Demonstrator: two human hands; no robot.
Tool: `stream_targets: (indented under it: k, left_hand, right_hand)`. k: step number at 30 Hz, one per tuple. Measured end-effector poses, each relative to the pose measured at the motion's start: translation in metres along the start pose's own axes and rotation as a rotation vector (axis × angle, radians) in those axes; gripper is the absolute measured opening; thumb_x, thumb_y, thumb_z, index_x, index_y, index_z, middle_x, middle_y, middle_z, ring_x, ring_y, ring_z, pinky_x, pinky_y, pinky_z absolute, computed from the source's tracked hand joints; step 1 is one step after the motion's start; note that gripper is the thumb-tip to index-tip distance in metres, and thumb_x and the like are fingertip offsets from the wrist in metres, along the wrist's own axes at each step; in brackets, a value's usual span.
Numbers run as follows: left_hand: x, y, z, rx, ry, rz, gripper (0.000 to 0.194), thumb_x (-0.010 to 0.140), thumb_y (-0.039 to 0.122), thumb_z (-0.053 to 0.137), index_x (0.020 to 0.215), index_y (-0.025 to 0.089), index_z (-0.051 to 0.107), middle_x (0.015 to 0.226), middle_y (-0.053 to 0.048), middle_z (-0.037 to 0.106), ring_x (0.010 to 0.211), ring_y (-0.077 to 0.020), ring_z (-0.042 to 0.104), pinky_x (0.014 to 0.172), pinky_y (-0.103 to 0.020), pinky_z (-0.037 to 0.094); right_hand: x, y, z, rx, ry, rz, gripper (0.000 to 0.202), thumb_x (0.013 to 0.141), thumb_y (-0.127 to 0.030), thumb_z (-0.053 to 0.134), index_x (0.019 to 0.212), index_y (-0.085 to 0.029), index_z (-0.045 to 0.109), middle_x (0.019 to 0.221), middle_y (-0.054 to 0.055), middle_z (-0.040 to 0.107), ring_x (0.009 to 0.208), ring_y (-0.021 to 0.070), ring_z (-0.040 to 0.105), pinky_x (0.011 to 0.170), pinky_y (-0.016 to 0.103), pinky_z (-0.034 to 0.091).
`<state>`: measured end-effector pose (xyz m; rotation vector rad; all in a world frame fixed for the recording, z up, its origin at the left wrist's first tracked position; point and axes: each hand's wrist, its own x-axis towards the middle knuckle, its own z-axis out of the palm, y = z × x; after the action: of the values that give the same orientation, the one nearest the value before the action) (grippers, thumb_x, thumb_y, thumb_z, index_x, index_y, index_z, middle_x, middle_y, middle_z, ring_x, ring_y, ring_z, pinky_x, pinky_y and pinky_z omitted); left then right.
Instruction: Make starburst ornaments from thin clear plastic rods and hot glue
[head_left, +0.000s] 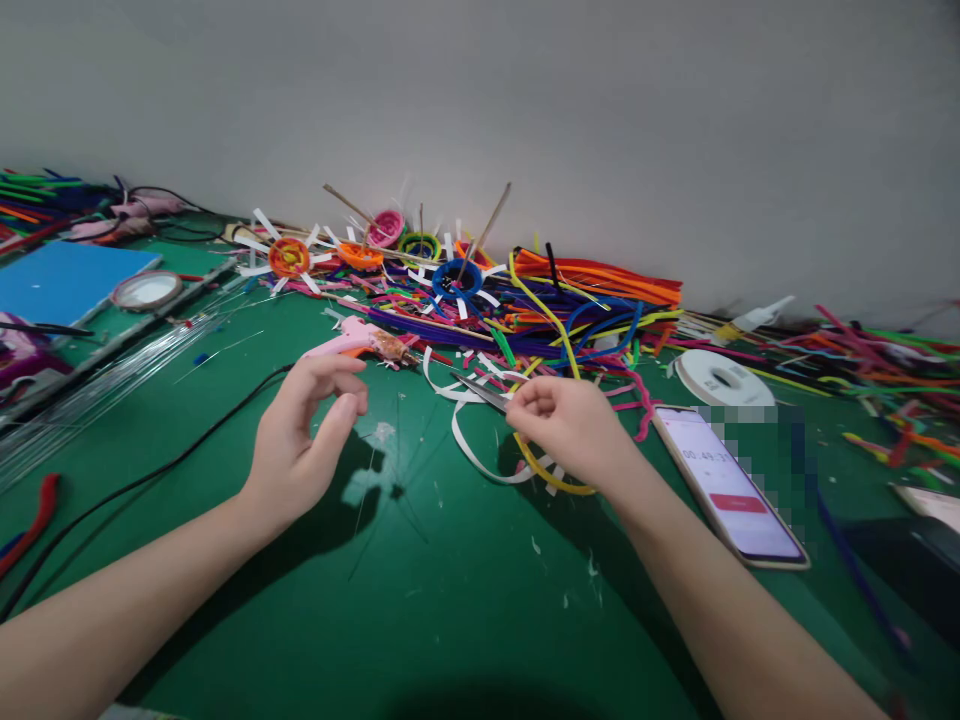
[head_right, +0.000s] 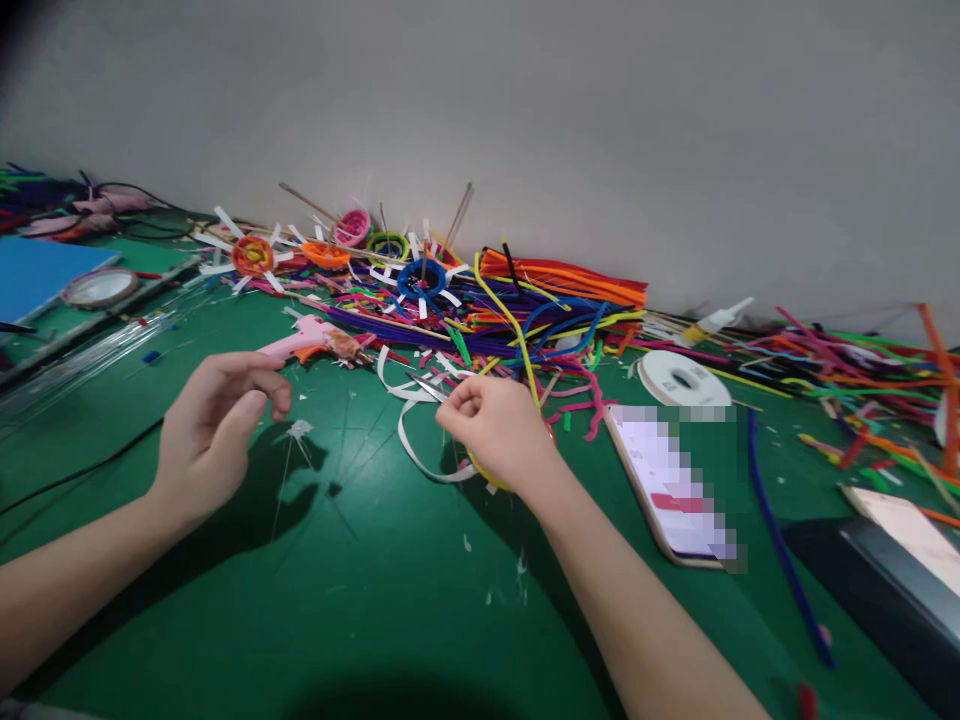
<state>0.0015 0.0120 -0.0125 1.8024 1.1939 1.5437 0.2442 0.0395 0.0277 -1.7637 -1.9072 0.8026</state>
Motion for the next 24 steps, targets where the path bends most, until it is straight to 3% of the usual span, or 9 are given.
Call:
stream_targets:
  k: [5,7,10,12,14,19,20,22,24]
  left_hand:
    - [0.005,-0.003,0.001,-0.124,0.091,-0.044,0.019,0.092,0.03,0.042,0.101,0.021,0.057,0.073,-0.001,0.056,0.067,-0.013,0.052,0.059,-0.027,0.044]
    - [0.006,-0.004,0.001,-0.121,0.109,-0.069,0.019,0.092,0.03,0.043,0.099,0.02,0.057,0.072,0.0,0.056,0.067,-0.0127,0.052,0.058,-0.027,0.044]
    - [0.008,-0.006,0.0,-0.103,0.115,-0.084,0.018,0.092,0.03,0.043,0.1,0.02,0.056,0.072,0.0,0.055,0.066,-0.012,0.052,0.059,-0.027,0.044]
    - [0.009,-0.006,0.0,-0.086,0.11,-0.081,0.017,0.092,0.029,0.044,0.1,0.02,0.056,0.071,0.001,0.055,0.064,-0.0114,0.052,0.059,-0.027,0.044]
    - [0.01,-0.007,-0.001,-0.066,0.108,-0.065,0.015,0.092,0.027,0.044,0.1,0.02,0.055,0.071,0.001,0.055,0.062,-0.0106,0.051,0.059,-0.027,0.044]
    - [0.018,-0.01,-0.009,-0.015,0.191,-0.008,0.013,0.089,0.021,0.045,0.098,0.02,0.055,0.07,0.005,0.054,0.062,-0.0076,0.051,0.062,-0.026,0.044]
    - [0.021,-0.01,-0.012,-0.01,0.149,-0.05,0.015,0.089,0.02,0.045,0.102,0.021,0.054,0.072,0.005,0.054,0.066,-0.0073,0.053,0.066,-0.026,0.044]
    - [0.028,-0.013,-0.019,0.05,0.186,-0.099,0.017,0.088,0.022,0.043,0.102,0.023,0.054,0.072,0.005,0.053,0.066,-0.0077,0.053,0.065,-0.025,0.045]
    - [0.036,-0.019,-0.026,0.213,0.157,-0.174,0.017,0.086,0.026,0.045,0.099,0.023,0.054,0.075,0.003,0.057,0.069,-0.0114,0.056,0.065,-0.028,0.048]
  right_hand:
    - [0.0,-0.001,-0.003,0.463,-0.043,0.03,0.011,0.071,-0.022,0.059,0.062,-0.016,0.057,0.055,0.0,0.065,0.031,0.0025,0.034,0.035,0.019,0.025]
    - [0.002,0.001,-0.002,0.631,-0.054,0.042,0.011,0.071,-0.024,0.065,0.071,-0.016,0.057,0.063,0.0,0.067,0.032,0.0016,0.036,0.034,0.018,0.025]
    - [0.004,0.004,-0.003,0.799,-0.094,0.053,0.029,0.068,-0.027,0.073,0.091,-0.016,0.06,0.07,0.002,0.07,0.041,0.0045,0.049,0.04,0.018,0.037]
    - [0.005,0.005,-0.004,0.849,-0.108,0.053,0.036,0.066,-0.029,0.076,0.097,-0.016,0.061,0.073,0.002,0.07,0.048,0.0063,0.055,0.046,0.019,0.044]
    - [0.005,0.006,-0.003,0.871,-0.094,0.039,0.031,0.066,-0.03,0.077,0.09,-0.016,0.064,0.075,0.003,0.07,0.053,0.0071,0.057,0.051,0.02,0.047]
    - [0.009,0.01,0.0,0.939,0.074,-0.027,0.022,0.065,-0.029,0.078,0.078,-0.017,0.066,0.076,0.0,0.067,0.057,0.0061,0.056,0.054,0.019,0.048]
    - [0.009,0.011,0.0,0.954,0.108,-0.023,0.021,0.064,-0.028,0.078,0.077,-0.018,0.066,0.07,-0.002,0.065,0.054,0.0054,0.054,0.051,0.018,0.046]
    - [0.01,0.013,0.001,0.967,0.147,0.01,0.019,0.064,-0.028,0.077,0.074,-0.017,0.064,0.061,-0.004,0.061,0.049,0.0048,0.051,0.045,0.017,0.042]
    - [0.01,0.014,0.003,0.969,0.159,0.045,0.019,0.064,-0.028,0.076,0.072,-0.016,0.063,0.061,-0.002,0.064,0.048,0.0059,0.054,0.045,0.018,0.044]
